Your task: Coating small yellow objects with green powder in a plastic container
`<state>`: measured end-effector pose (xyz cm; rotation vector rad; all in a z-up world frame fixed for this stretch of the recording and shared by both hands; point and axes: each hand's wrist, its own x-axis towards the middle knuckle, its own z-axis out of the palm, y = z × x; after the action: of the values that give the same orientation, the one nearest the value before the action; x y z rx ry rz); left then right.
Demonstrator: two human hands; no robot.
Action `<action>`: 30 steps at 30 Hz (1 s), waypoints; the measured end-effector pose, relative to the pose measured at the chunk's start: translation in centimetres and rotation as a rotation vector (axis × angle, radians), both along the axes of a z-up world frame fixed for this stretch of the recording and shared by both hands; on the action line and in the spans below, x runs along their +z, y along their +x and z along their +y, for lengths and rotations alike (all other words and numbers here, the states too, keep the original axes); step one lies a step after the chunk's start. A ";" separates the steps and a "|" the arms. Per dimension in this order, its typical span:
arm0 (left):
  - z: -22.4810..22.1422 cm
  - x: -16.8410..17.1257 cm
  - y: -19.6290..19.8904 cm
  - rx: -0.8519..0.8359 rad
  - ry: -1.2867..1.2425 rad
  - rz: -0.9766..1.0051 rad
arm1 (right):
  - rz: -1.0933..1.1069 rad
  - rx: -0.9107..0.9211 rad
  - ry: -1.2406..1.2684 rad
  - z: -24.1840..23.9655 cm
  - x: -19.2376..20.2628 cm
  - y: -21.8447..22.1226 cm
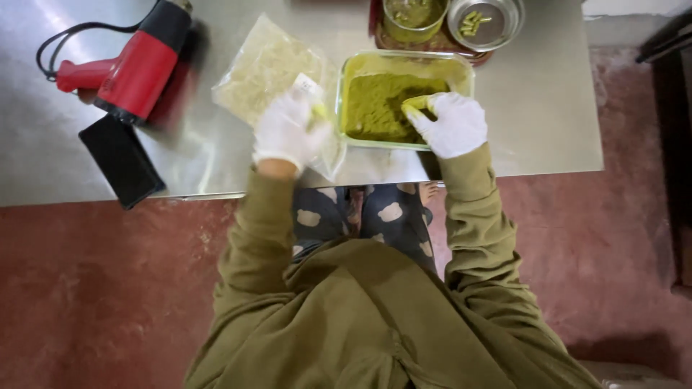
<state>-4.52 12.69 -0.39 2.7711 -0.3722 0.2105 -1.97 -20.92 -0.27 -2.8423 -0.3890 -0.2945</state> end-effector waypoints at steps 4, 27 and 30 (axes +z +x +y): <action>-3.8 -2.2 -3.1 0.018 0.226 -0.206 | 0.210 -0.050 0.088 0.3 0.7 0.6; -2.2 -2.5 -0.1 -0.289 0.442 -0.196 | 0.274 -0.143 0.046 1.0 1.4 0.1; -1.6 -2.6 -0.4 -0.249 0.350 -0.127 | 0.243 -0.121 0.093 0.9 1.9 -0.7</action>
<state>-4.95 11.11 -2.95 3.0192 -0.8542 0.2832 -2.62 -19.98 1.61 -2.7702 -0.1494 0.0113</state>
